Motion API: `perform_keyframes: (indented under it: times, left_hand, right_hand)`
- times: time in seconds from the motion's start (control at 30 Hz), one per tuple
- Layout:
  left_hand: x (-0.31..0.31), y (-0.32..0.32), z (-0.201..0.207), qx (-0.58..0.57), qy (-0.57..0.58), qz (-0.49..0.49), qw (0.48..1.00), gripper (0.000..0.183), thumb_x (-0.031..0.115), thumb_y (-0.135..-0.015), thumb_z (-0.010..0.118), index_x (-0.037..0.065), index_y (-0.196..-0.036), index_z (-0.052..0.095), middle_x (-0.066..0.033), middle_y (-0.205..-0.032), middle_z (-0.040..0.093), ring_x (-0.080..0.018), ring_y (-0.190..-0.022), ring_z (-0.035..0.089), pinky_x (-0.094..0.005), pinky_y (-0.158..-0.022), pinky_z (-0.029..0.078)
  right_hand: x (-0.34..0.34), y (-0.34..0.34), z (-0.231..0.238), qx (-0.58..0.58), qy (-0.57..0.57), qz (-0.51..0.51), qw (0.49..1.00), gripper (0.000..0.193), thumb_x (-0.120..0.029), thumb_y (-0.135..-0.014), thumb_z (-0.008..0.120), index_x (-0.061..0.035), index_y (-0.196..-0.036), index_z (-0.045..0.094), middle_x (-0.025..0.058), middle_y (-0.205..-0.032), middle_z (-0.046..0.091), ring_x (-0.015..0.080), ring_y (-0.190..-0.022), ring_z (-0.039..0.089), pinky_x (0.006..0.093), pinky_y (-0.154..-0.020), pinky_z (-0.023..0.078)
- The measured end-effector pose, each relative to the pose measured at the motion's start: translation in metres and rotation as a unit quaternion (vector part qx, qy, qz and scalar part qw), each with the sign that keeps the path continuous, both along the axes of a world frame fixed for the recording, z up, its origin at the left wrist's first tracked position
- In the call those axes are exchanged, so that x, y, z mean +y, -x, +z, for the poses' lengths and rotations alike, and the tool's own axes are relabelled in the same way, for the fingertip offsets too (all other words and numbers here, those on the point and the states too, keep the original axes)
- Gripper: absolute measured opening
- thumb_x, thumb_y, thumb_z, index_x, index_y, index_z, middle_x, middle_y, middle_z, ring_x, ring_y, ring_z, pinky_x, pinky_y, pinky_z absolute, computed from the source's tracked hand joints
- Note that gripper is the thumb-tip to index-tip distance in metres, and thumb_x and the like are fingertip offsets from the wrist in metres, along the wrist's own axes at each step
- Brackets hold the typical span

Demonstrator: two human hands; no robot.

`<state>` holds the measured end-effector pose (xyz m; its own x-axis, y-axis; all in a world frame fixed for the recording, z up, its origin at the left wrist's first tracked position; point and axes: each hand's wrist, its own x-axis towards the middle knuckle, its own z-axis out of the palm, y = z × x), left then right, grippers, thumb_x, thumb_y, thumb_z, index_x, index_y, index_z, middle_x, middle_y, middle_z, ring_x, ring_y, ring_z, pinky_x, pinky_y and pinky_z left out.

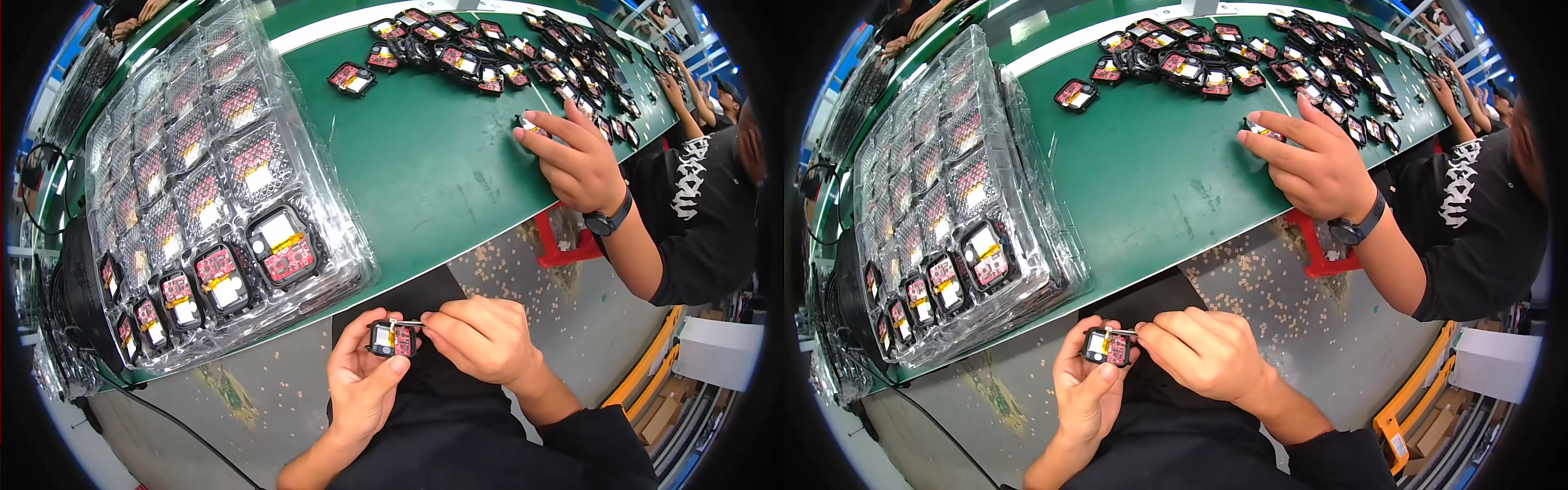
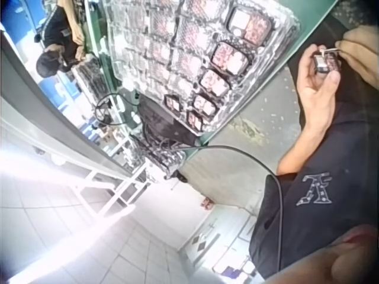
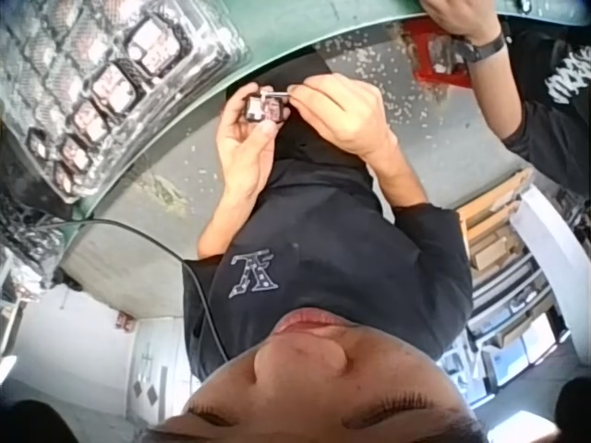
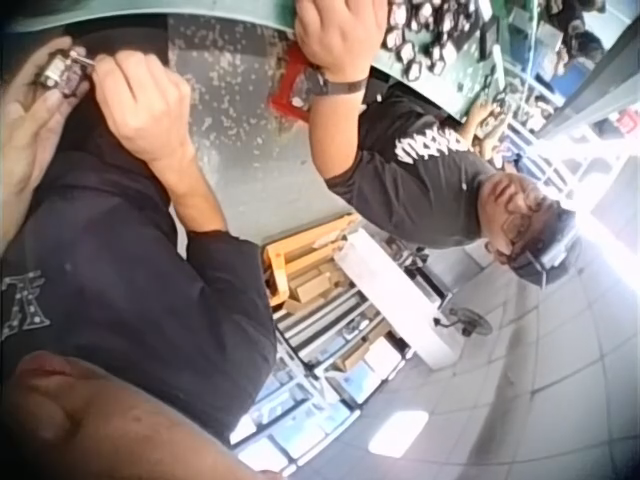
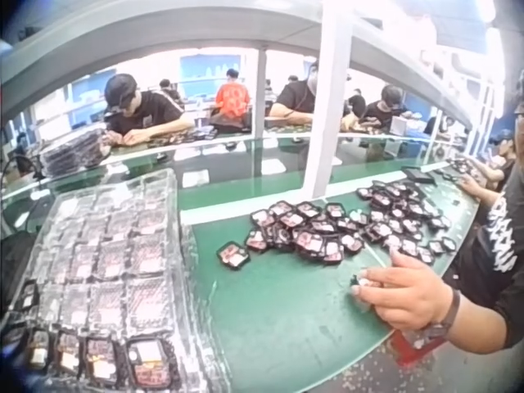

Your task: Assembling small electronic components into plastic cases at a factory line using tweezers.

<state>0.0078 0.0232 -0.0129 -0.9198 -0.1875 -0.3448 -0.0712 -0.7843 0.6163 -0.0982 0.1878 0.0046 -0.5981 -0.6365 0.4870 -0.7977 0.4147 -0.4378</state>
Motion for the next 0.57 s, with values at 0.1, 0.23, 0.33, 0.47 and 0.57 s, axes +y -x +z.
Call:
perform_keyframes:
  times: [0.1,0.23,0.33,0.47,0.57]
  left_hand:
    - [-0.001,-0.001,-0.001,-0.003,0.006,0.001,1.000,0.058,-0.001,-0.090,0.075,0.000,-0.142,0.050,-0.0154,-0.136,0.060,-0.0273,-0.120,0.065,-0.0457,-0.105,0.056]
    - [-0.003,-0.007,-0.004,-0.011,0.031,0.015,0.999,0.060,0.000,-0.089,0.077,0.000,-0.142,0.050,-0.0159,-0.137,0.059,-0.0288,-0.121,0.065,-0.0456,-0.105,0.056]
    - [0.000,0.000,0.001,-0.008,0.030,0.008,0.999,0.062,0.002,-0.088,0.079,-0.001,-0.142,0.050,-0.0166,-0.139,0.057,-0.0300,-0.122,0.065,-0.0452,-0.103,0.057]
    - [0.001,0.001,0.001,0.003,0.057,-0.001,0.998,0.063,0.003,-0.087,0.080,-0.002,-0.142,0.050,-0.0171,-0.140,0.055,-0.0306,-0.122,0.064,-0.0446,-0.102,0.058]
    - [-0.005,-0.009,-0.004,-0.010,0.116,0.006,0.993,0.064,0.005,-0.087,0.081,-0.002,-0.142,0.050,-0.0175,-0.141,0.054,-0.0310,-0.123,0.064,-0.0445,-0.102,0.057]
  right_hand:
    - [-0.001,-0.001,-0.001,-0.008,0.001,0.003,1.000,0.024,-0.007,-0.072,0.081,-0.0056,-0.095,0.075,0.0022,-0.086,0.068,0.0144,-0.062,0.063,0.0280,-0.050,0.049]
    - [-0.006,-0.001,-0.008,-0.048,0.035,0.024,0.998,0.024,-0.005,-0.072,0.082,-0.0054,-0.095,0.075,0.0036,-0.085,0.069,0.0162,-0.063,0.066,0.0287,-0.051,0.051]
    - [0.000,-0.001,-0.001,-0.082,0.046,0.008,0.996,0.022,-0.005,-0.074,0.083,-0.0050,-0.095,0.074,0.0044,-0.085,0.069,0.0181,-0.064,0.067,0.0300,-0.051,0.052]
    - [0.003,0.000,0.006,-0.081,0.036,0.002,0.996,0.021,-0.006,-0.075,0.083,-0.0047,-0.095,0.074,0.0046,-0.086,0.069,0.0191,-0.063,0.067,0.0309,-0.050,0.052]
    - [-0.006,-0.001,-0.004,-0.101,0.045,0.022,0.994,0.021,-0.005,-0.076,0.082,-0.0047,-0.095,0.074,0.0050,-0.086,0.069,0.0194,-0.064,0.067,0.0306,-0.050,0.052]
